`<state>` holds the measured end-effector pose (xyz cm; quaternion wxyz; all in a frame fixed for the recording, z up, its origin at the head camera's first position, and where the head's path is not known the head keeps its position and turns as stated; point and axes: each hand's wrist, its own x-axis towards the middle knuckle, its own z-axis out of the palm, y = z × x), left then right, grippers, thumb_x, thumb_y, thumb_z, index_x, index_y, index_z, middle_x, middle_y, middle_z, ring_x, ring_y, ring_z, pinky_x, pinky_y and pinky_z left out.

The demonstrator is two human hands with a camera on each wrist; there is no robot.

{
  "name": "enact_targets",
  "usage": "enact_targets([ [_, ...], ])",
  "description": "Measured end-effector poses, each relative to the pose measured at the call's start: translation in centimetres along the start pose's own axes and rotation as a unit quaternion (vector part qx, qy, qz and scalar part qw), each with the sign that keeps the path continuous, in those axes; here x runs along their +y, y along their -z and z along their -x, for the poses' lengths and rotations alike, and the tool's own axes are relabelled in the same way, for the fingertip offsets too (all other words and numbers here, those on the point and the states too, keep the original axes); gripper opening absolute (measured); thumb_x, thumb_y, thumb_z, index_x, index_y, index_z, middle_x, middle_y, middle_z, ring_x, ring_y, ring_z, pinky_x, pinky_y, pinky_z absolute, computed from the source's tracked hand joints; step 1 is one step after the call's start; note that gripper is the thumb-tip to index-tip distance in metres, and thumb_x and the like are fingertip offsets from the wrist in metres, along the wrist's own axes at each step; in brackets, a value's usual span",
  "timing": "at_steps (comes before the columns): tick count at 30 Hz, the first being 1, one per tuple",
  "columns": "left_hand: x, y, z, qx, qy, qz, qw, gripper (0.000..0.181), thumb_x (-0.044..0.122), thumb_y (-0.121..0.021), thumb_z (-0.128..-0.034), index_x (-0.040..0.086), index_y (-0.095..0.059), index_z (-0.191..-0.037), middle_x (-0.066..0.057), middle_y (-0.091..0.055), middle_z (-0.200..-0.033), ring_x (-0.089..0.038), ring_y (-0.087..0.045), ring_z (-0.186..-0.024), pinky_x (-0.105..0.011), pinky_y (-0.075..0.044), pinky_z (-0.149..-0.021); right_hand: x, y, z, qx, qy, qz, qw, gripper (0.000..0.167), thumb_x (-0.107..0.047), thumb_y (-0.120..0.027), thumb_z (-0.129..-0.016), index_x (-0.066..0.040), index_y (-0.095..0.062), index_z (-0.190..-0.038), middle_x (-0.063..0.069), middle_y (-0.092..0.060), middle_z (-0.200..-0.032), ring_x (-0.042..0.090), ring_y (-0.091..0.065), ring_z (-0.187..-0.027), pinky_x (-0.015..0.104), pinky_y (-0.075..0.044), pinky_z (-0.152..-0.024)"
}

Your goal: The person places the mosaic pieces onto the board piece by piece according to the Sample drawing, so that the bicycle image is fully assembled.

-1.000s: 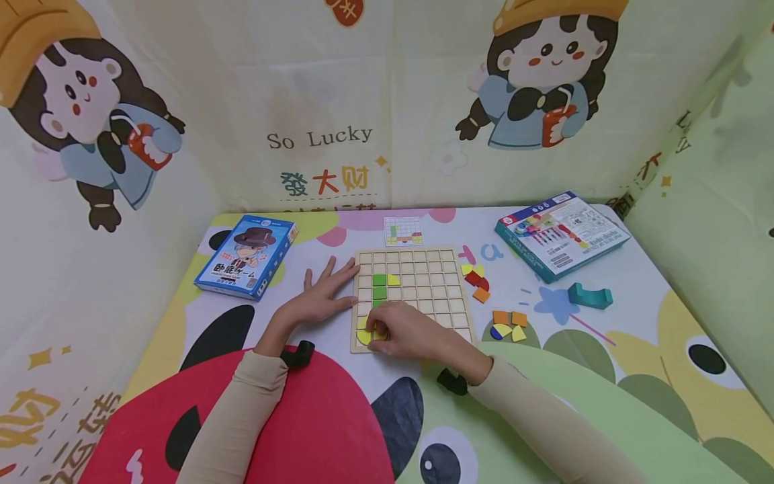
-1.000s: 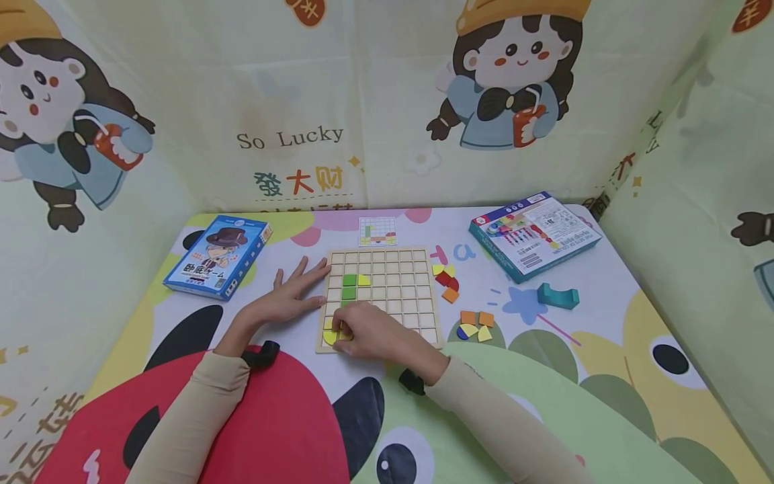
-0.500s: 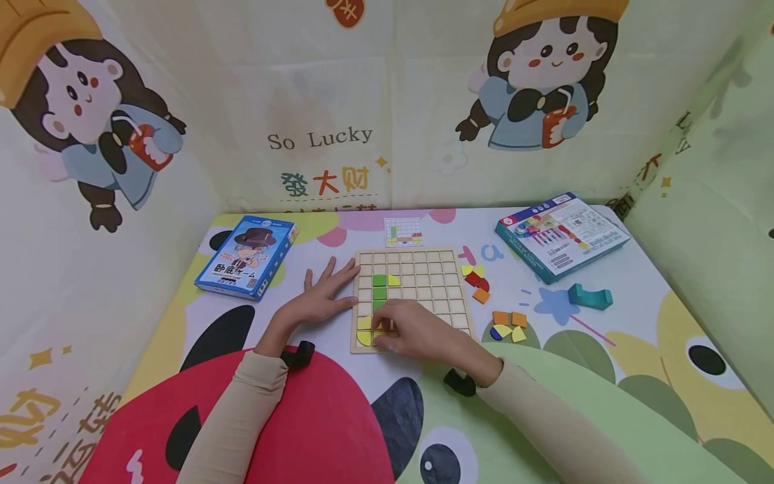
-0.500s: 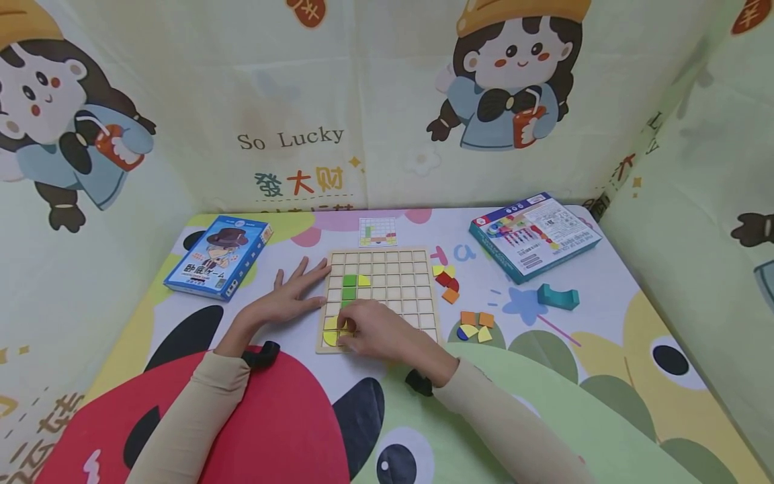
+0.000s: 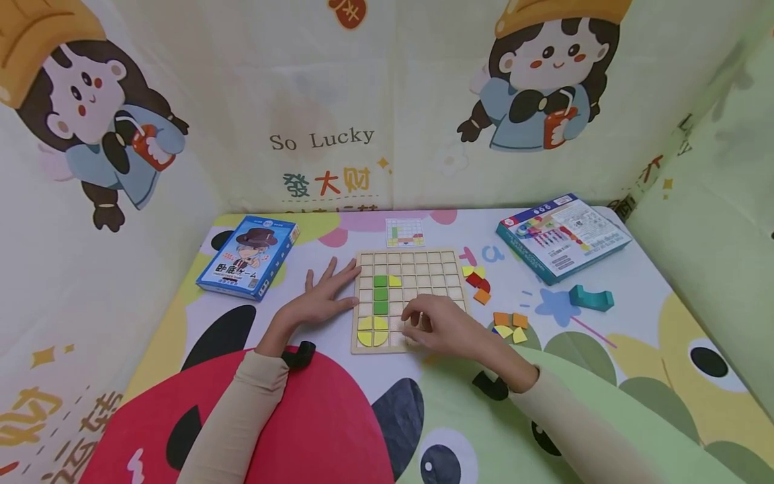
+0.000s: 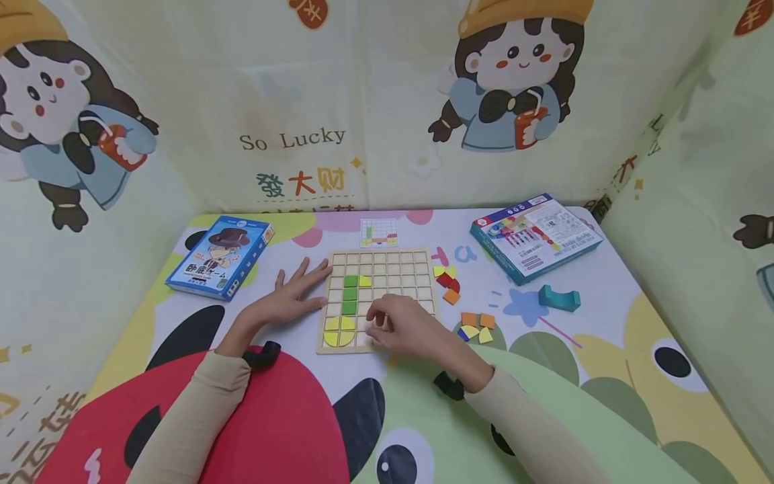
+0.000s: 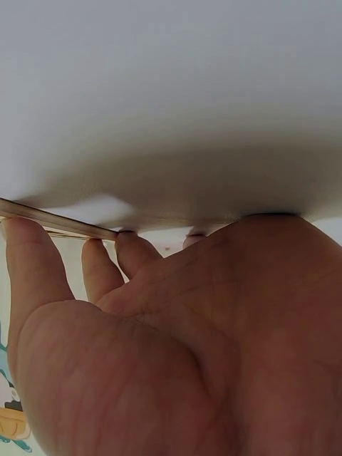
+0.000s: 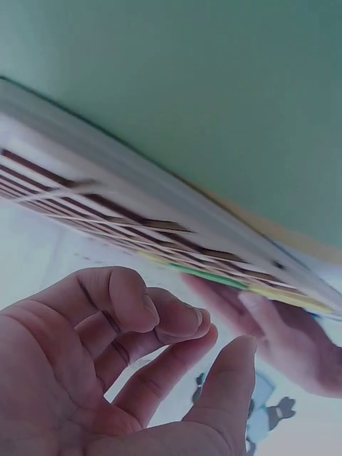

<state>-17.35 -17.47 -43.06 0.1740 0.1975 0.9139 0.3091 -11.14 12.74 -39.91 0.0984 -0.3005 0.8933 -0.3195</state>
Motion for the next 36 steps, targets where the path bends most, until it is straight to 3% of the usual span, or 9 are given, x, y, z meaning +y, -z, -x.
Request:
enact_targets([
  [10,-0.2,-0.1,-0.2,-0.002,0.003,-0.001,1.0000,0.079,0.037,-0.063,-0.1038,0.024,-0.023,-0.171,-0.001,-0.010,-0.182,-0.036,0.017,-0.168,-0.072,0.023,-0.124,3.5,3.3,3.0,0.069,-0.033,0.012,0.9970,0.019,-0.016,-0.081,-0.093,-0.008,-0.075,-0.110,-0.002,-0.070,-0.091,0.009,-0.058,-0.074,0.021,-0.052,-0.065],
  [19,0.1,0.1,-0.1,-0.006,0.005,0.003,1.0000,0.080,0.038,-0.063,-0.1036,0.024,-0.022,-0.171,-0.002,-0.009,-0.182,-0.036,0.017,-0.168,-0.072,0.023,-0.124,6.4,5.3,5.2,0.096,-0.099,0.051,0.9892,0.017,-0.017,-0.079,-0.096,-0.008,-0.075,-0.108,0.003,-0.069,-0.092,0.014,-0.056,-0.077,0.022,-0.048,-0.061],
  [27,-0.1,-0.1,-0.1,0.001,0.005,0.001,1.0000,0.079,0.036,-0.064,-0.1034,0.024,-0.023,-0.171,-0.002,-0.010,-0.182,-0.037,0.016,-0.168,-0.073,0.023,-0.124,7.6,6.4,5.9,0.089,-0.164,0.070,0.9800,0.024,-0.021,-0.080,-0.095,-0.006,-0.075,-0.114,0.006,-0.071,-0.093,0.017,-0.056,-0.076,0.023,-0.046,-0.056],
  [36,-0.2,-0.1,-0.2,0.002,-0.001,0.002,1.0000,0.079,0.036,-0.064,-0.1037,0.023,-0.024,-0.171,-0.002,-0.011,-0.181,-0.037,0.016,-0.168,-0.073,0.023,-0.124,8.1,6.7,5.7,0.061,-0.195,0.080,0.9757,0.028,-0.024,-0.077,-0.097,-0.003,-0.074,-0.115,0.009,-0.072,-0.096,0.019,-0.058,-0.081,0.026,-0.048,-0.060],
])
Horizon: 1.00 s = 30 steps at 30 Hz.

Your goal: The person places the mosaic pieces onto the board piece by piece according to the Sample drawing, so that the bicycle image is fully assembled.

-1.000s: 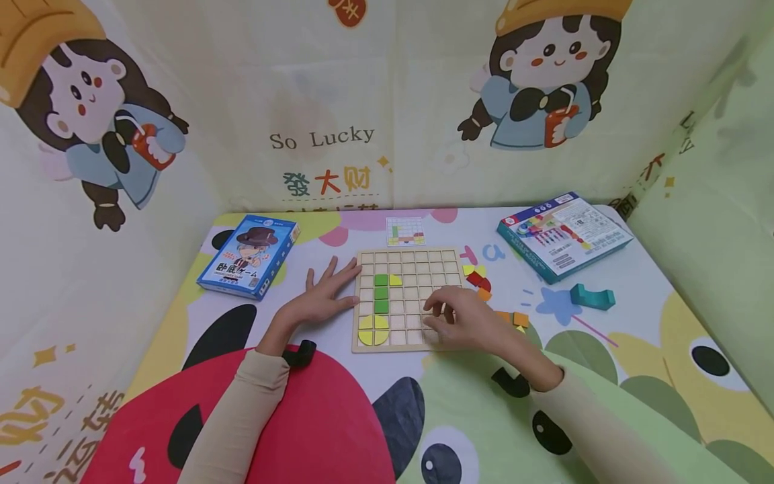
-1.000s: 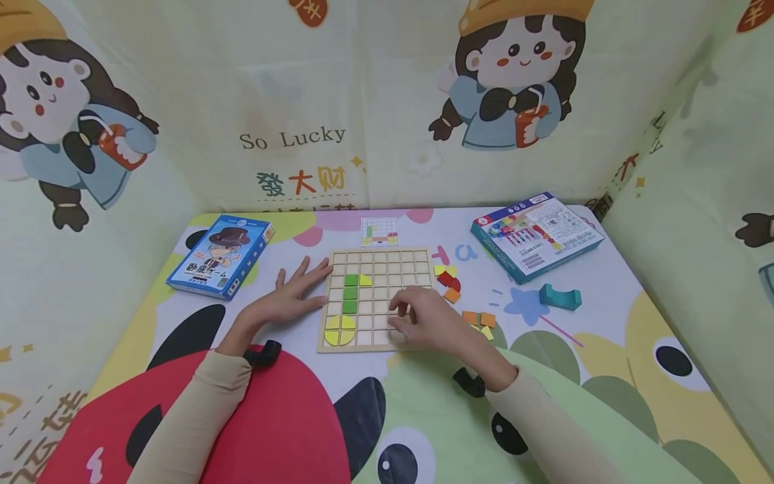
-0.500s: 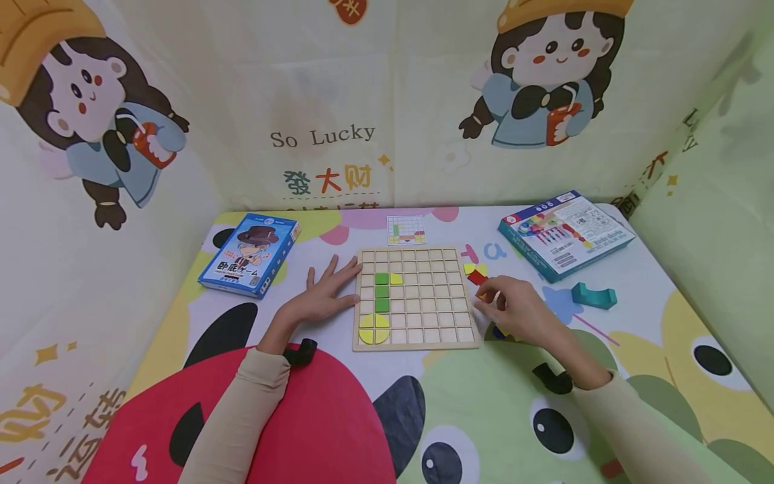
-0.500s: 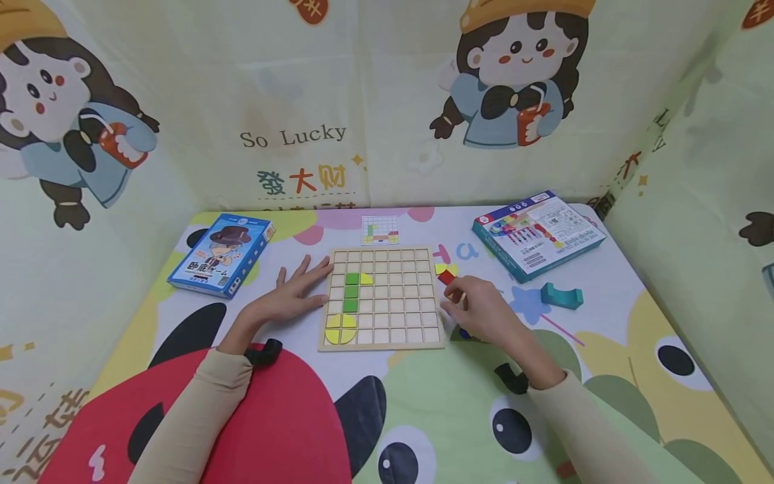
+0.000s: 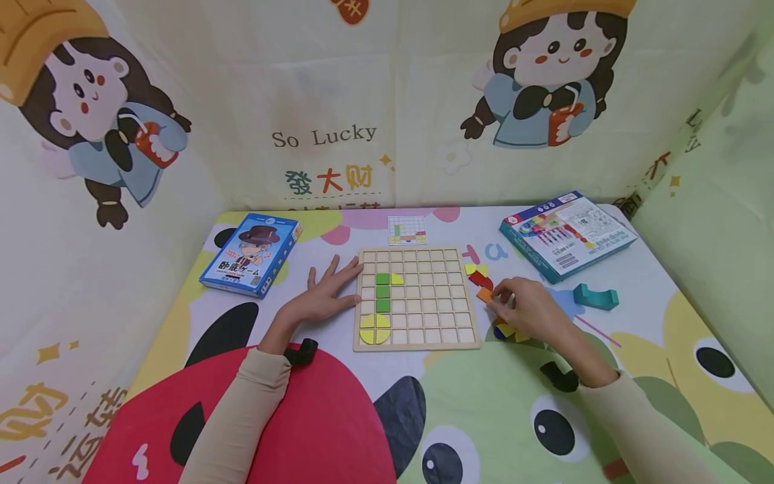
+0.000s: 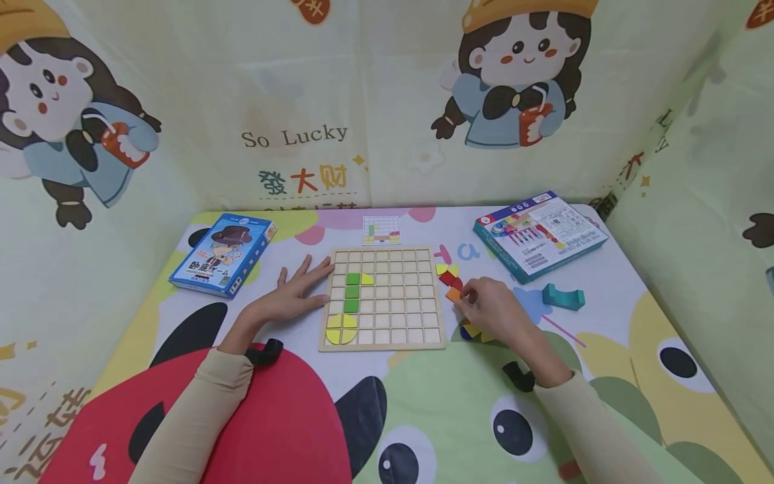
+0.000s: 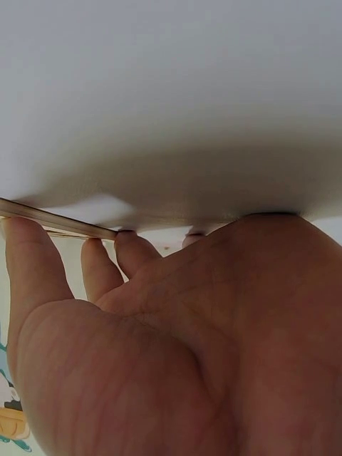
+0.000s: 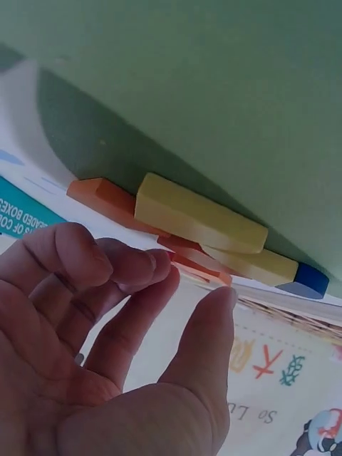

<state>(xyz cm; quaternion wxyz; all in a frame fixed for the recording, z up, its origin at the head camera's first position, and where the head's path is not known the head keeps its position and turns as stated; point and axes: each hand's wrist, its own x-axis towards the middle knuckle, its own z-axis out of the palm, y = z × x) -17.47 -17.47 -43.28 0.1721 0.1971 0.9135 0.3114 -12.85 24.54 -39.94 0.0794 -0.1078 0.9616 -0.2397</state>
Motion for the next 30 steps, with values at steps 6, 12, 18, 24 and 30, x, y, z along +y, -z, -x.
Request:
enact_targets([
  [6,0.10,0.00,0.00,0.000,0.002,0.001,1.0000,0.079,0.036,-0.064,-0.1037,0.024,-0.024,-0.170,-0.002,-0.011,-0.181,-0.036,0.016,-0.168,-0.072,0.024,-0.124,0.24,-0.23,-0.42,0.008,-0.011,0.013,0.9998,0.029,-0.025,-0.079,-0.095,-0.001,-0.075,-0.111,0.011,-0.072,-0.096,0.022,-0.060,-0.084,0.027,-0.050,-0.068],
  [12,0.21,0.04,0.05,-0.002,0.002,0.001,1.0000,0.079,0.036,-0.064,-0.1038,0.023,-0.024,-0.170,-0.002,-0.010,-0.182,-0.036,0.016,-0.168,-0.072,0.023,-0.124,0.43,-0.48,-0.77,0.014,-0.016,0.023,0.9995,0.035,-0.030,-0.081,-0.094,0.000,-0.074,-0.110,0.013,-0.073,-0.095,0.022,-0.061,-0.083,0.027,-0.051,-0.068],
  [18,0.16,0.10,0.03,-0.001,0.004,-0.004,1.0000,0.079,0.036,-0.064,-0.1038,0.023,-0.024,-0.171,-0.003,-0.010,-0.181,-0.037,0.016,-0.168,-0.073,0.023,-0.124,0.37,-0.57,-0.95,0.012,-0.025,0.028,0.9992,0.034,-0.028,-0.079,-0.095,0.000,-0.074,-0.112,0.015,-0.073,-0.097,0.023,-0.061,-0.084,0.027,-0.052,-0.069],
  [24,0.11,0.14,-0.02,0.001,0.000,-0.006,1.0000,0.077,0.034,-0.063,-0.1044,0.022,-0.024,-0.170,-0.003,-0.011,-0.181,-0.038,0.015,-0.167,-0.072,0.023,-0.124,0.41,-0.55,-0.98,0.006,-0.032,0.024,0.9992,0.033,-0.027,-0.076,-0.096,0.000,-0.074,-0.113,0.015,-0.073,-0.099,0.024,-0.061,-0.085,0.027,-0.051,-0.069],
  [30,0.05,0.07,0.02,0.000,0.000,-0.001,1.0000,0.077,0.034,-0.063,-0.1046,0.022,-0.025,-0.170,-0.003,-0.011,-0.181,-0.038,0.016,-0.167,-0.072,0.024,-0.123,0.42,-0.49,-0.93,0.008,-0.030,0.030,0.9991,0.036,-0.029,-0.077,-0.096,0.001,-0.073,-0.116,0.016,-0.072,-0.098,0.025,-0.061,-0.085,0.027,-0.052,-0.068],
])
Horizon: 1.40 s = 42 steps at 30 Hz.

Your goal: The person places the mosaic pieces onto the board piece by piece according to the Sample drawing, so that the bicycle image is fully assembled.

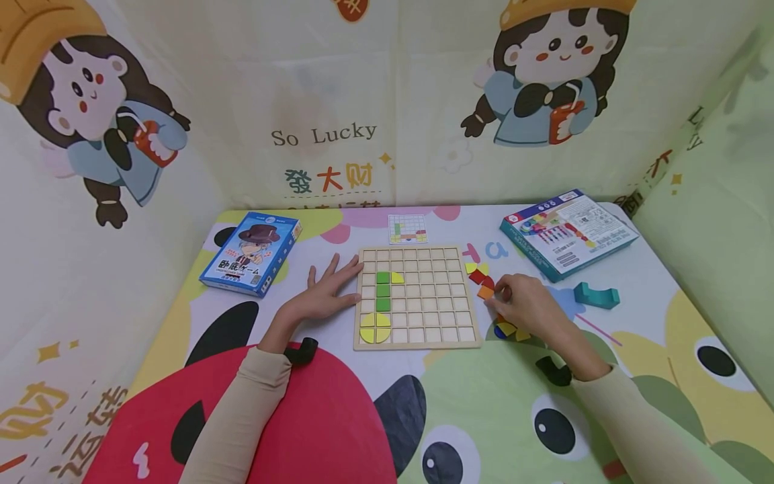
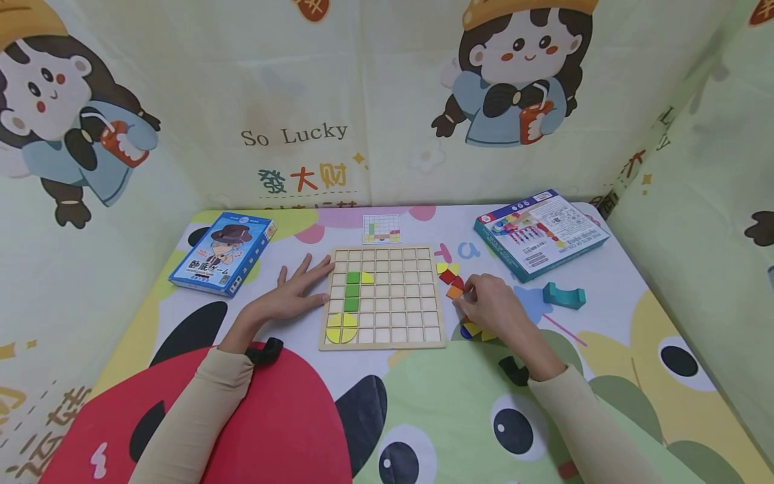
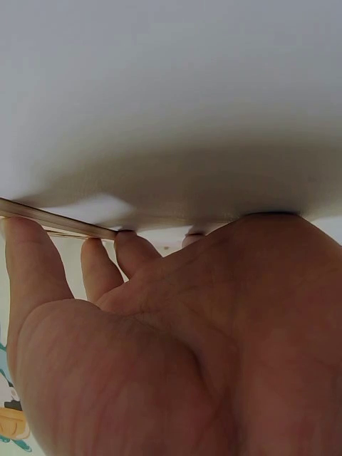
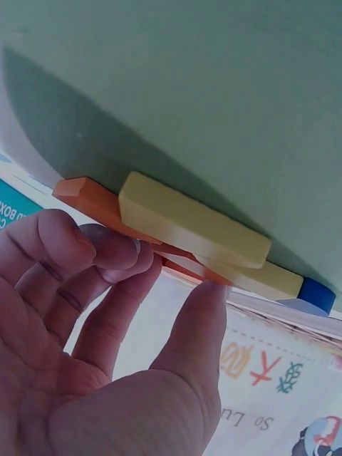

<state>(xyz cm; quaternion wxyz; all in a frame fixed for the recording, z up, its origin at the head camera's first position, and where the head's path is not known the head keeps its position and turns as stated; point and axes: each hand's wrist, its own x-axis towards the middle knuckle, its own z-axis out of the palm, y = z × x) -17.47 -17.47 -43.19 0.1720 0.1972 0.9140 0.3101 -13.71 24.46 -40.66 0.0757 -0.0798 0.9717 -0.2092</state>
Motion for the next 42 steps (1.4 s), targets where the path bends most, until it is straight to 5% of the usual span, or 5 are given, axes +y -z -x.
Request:
enact_targets([
  [29,-0.2,-0.1,-0.2,-0.003,0.002,-0.002,1.0000,0.077,0.035,-0.063,-0.1047,0.024,-0.023,-0.171,0.000,-0.009,-0.182,-0.035,0.017,-0.168,-0.071,0.024,-0.124,-0.1,0.4,0.6,-0.007,0.019,0.009,0.9998,0.028,-0.027,-0.080,-0.094,-0.004,-0.075,-0.110,0.011,-0.068,-0.095,0.022,-0.058,-0.084,0.027,-0.048,-0.066],
  [42,-0.1,-0.1,-0.2,-0.004,0.004,0.000,1.0000,0.078,0.035,-0.063,-0.1045,0.024,-0.023,-0.171,0.000,-0.009,-0.182,-0.035,0.017,-0.168,-0.071,0.024,-0.124,-1.0,0.3,1.0,-0.007,0.079,0.006,0.9968,0.021,-0.025,-0.079,-0.094,-0.011,-0.077,-0.109,0.007,-0.069,-0.097,0.017,-0.057,-0.082,0.024,-0.049,-0.062],
])
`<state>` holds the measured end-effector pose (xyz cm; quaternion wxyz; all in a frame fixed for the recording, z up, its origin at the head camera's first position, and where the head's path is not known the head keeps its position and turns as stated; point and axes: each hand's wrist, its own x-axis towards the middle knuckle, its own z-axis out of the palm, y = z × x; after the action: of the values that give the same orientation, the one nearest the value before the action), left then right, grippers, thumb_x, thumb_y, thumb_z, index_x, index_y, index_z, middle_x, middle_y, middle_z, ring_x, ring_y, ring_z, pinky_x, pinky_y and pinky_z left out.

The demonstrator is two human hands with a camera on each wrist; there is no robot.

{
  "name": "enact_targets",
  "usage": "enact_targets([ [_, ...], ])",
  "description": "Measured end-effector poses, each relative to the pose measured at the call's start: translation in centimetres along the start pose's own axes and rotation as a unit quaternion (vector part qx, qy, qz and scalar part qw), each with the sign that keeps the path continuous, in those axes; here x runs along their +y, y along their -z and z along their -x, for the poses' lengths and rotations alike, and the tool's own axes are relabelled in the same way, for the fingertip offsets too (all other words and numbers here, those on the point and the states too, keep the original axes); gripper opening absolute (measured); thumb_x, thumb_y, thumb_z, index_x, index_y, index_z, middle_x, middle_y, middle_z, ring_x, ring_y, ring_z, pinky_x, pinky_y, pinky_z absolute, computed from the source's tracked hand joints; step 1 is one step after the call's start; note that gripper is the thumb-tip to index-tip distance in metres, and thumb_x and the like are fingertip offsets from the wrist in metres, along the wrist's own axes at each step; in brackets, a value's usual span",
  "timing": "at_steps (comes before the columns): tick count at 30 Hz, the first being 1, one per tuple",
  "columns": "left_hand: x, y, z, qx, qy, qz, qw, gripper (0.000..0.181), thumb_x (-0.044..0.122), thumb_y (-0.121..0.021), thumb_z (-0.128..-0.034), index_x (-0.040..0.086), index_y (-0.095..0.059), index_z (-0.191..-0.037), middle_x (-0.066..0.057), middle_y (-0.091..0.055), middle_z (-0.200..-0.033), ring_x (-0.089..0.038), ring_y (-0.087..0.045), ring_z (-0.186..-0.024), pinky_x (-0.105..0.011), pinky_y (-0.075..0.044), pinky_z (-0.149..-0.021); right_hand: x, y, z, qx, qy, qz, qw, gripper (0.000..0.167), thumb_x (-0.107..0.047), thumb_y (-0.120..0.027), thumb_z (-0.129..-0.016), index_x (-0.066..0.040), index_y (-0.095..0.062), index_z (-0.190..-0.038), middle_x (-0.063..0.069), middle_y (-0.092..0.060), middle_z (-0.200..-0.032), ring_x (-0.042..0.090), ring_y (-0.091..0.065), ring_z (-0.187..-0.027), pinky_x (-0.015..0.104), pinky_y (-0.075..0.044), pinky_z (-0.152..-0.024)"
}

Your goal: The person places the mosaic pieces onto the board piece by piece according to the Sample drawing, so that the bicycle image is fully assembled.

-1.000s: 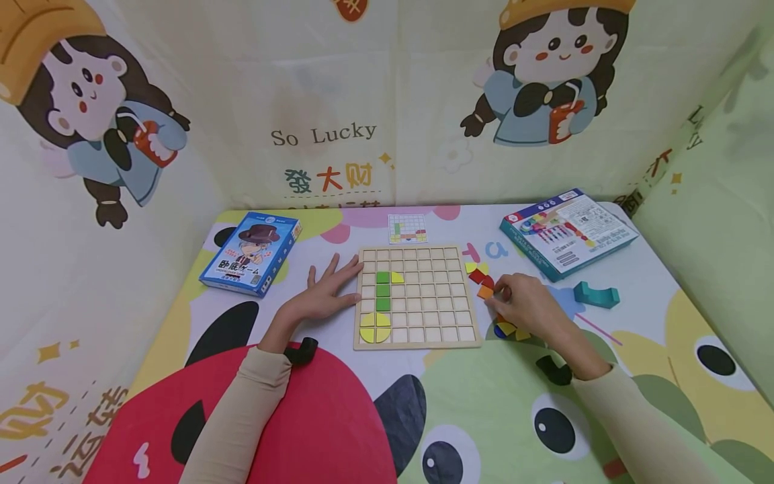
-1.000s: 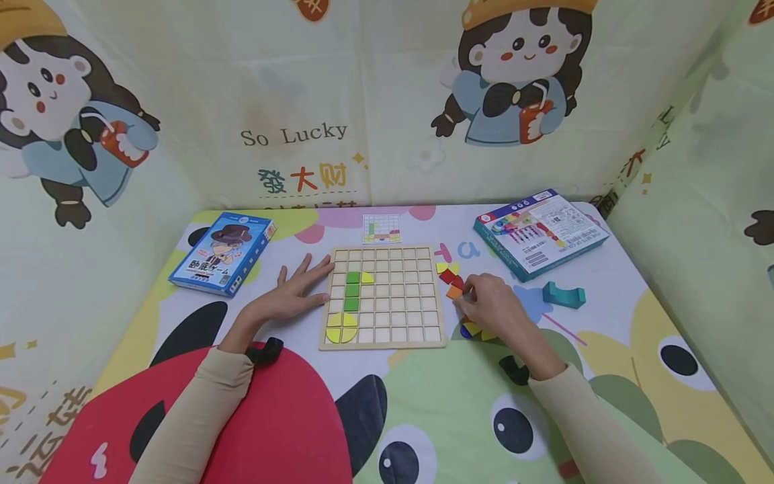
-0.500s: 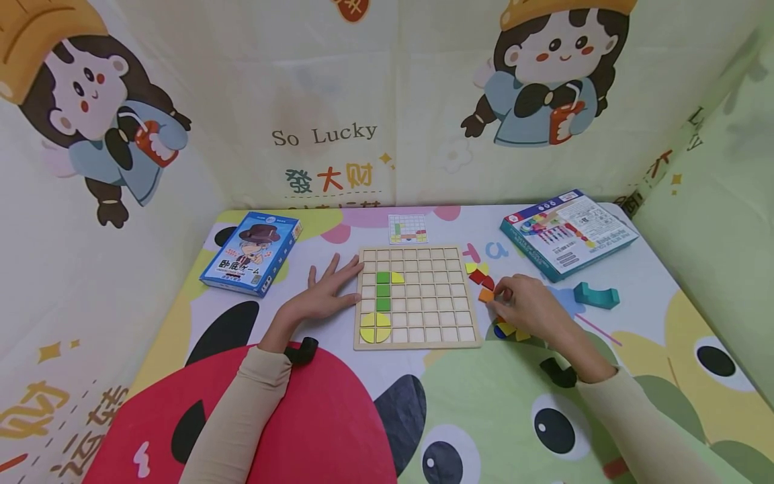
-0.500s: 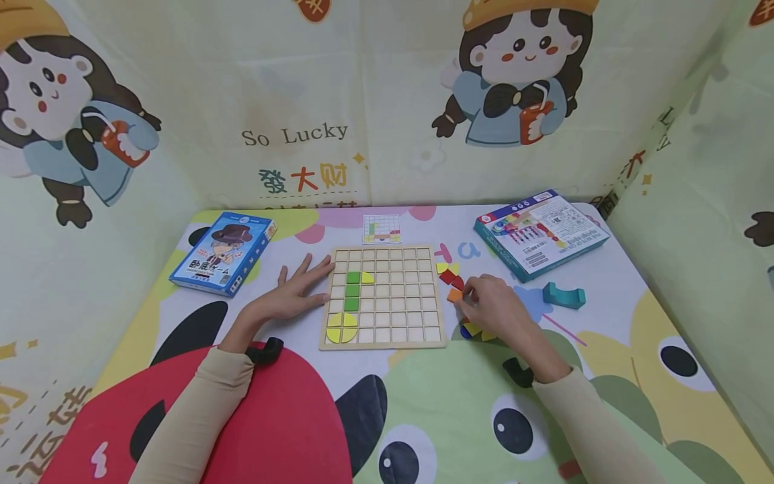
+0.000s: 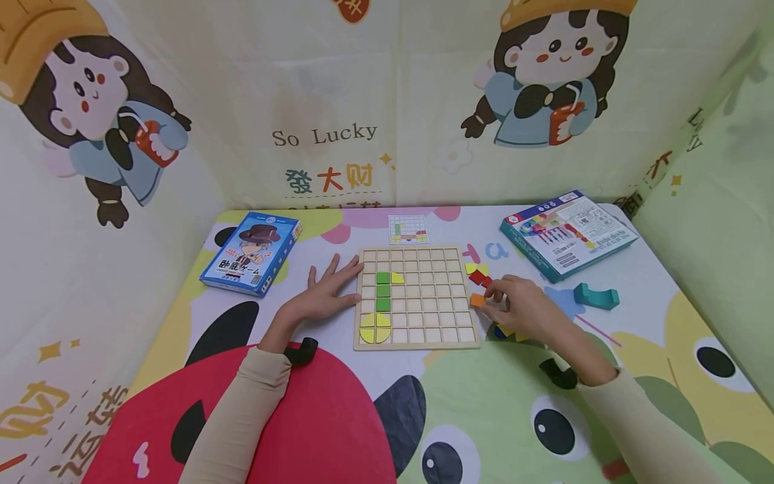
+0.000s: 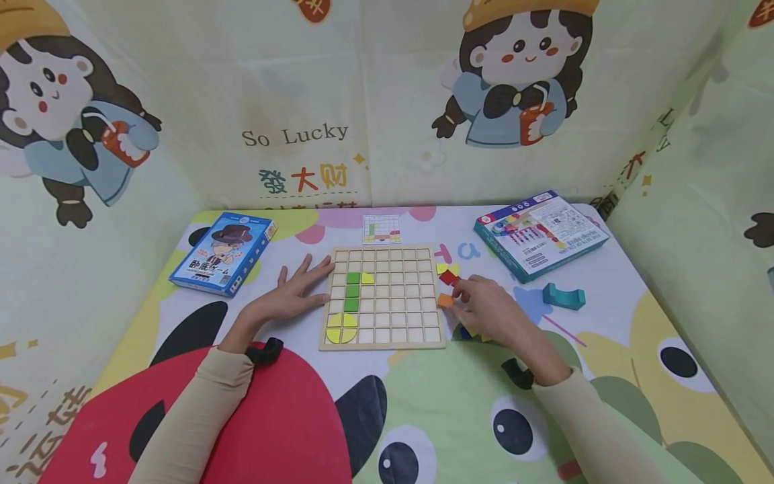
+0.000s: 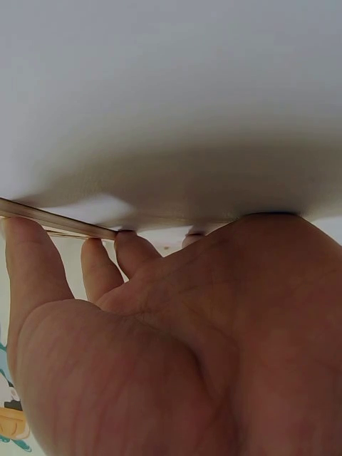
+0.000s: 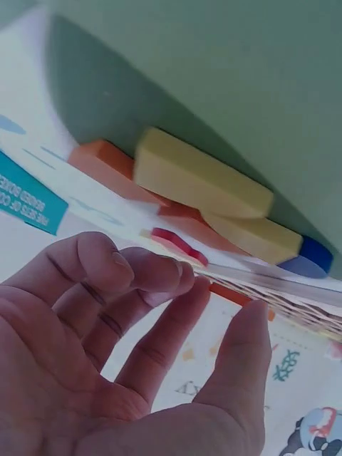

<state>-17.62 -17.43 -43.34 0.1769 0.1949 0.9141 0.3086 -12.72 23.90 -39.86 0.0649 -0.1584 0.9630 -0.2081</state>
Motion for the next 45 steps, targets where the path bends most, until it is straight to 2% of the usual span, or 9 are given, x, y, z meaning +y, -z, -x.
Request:
enact_targets([
  [10,0.0,0.0,0.1,0.000,0.001,-0.002,1.0000,0.078,0.036,-0.063,-0.1039,0.024,-0.024,-0.171,-0.002,-0.010,-0.182,-0.036,0.017,-0.167,-0.072,0.024,-0.124,-1.8,-0.8,-0.3,0.004,0.065,-0.012,0.9978,0.018,-0.022,-0.082,-0.092,-0.011,-0.077,-0.107,0.003,-0.068,-0.094,0.014,-0.056,-0.081,0.023,-0.048,-0.063],
  [17,0.1,0.0,0.1,0.000,-0.002,-0.003,1.0000,0.078,0.036,-0.063,-0.1041,0.023,-0.024,-0.171,-0.002,-0.010,-0.182,-0.036,0.016,-0.167,-0.073,0.023,-0.124,-3.2,-1.5,-0.9,-0.003,0.077,-0.004,0.9970,0.020,-0.025,-0.083,-0.091,-0.012,-0.076,-0.104,0.003,-0.067,-0.092,0.011,-0.053,-0.074,0.023,-0.046,-0.062],
  [22,0.2,0.1,0.1,0.002,-0.003,-0.001,1.0000,0.078,0.036,-0.063,-0.1039,0.023,-0.024,-0.170,-0.003,-0.011,-0.181,-0.037,0.016,-0.167,-0.073,0.023,-0.123,-4.1,-1.8,-1.2,-0.010,0.074,-0.007,0.9972,0.022,-0.026,-0.085,-0.090,-0.013,-0.077,-0.105,0.003,-0.066,-0.092,0.012,-0.055,-0.079,0.023,-0.048,-0.064],
  [27,0.2,0.1,0.1,0.000,-0.001,-0.001,1.0000,0.078,0.036,-0.063,-0.1041,0.023,-0.024,-0.171,-0.002,-0.010,-0.182,-0.036,0.017,-0.167,-0.073,0.024,-0.123,-4.9,-2.2,-1.3,-0.013,0.079,-0.013,0.9967,0.023,-0.026,-0.085,-0.090,-0.013,-0.078,-0.107,0.004,-0.069,-0.099,0.015,-0.061,-0.086,0.025,-0.054,-0.071],
  [32,0.1,0.1,0.1,0.000,-0.001,-0.002,1.0000,0.078,0.036,-0.063,-0.1041,0.023,-0.024,-0.170,-0.002,-0.010,-0.182,-0.036,0.017,-0.167,-0.072,0.024,-0.123,-5.7,-2.6,-1.6,-0.029,0.077,-0.010,0.9965,0.028,-0.032,-0.083,-0.091,-0.014,-0.077,-0.111,0.003,-0.071,-0.104,0.015,-0.061,-0.089,0.024,-0.054,-0.073],
  [40,-0.1,0.0,0.0,-0.002,0.001,-0.003,1.0000,0.079,0.036,-0.063,-0.1044,0.024,-0.023,-0.171,0.000,-0.009,-0.182,-0.035,0.018,-0.168,-0.071,0.025,-0.124,-6.9,-3.4,-2.0,-0.020,0.119,0.015,0.9926,0.020,-0.029,-0.081,-0.091,-0.015,-0.076,-0.106,0.000,-0.069,-0.098,0.013,-0.059,-0.086,0.027,-0.055,-0.075],
  [45,0.0,0.0,0.0,-0.001,0.000,-0.002,1.0000,0.079,0.036,-0.063,-0.1043,0.023,-0.023,-0.171,0.000,-0.009,-0.182,-0.035,0.018,-0.168,-0.071,0.025,-0.124,-7.8,-3.8,-2.2,-0.018,0.128,0.021,0.9914,0.019,-0.028,-0.080,-0.091,-0.015,-0.077,-0.106,0.000,-0.068,-0.097,0.012,-0.059,-0.083,0.026,-0.055,-0.073],
])
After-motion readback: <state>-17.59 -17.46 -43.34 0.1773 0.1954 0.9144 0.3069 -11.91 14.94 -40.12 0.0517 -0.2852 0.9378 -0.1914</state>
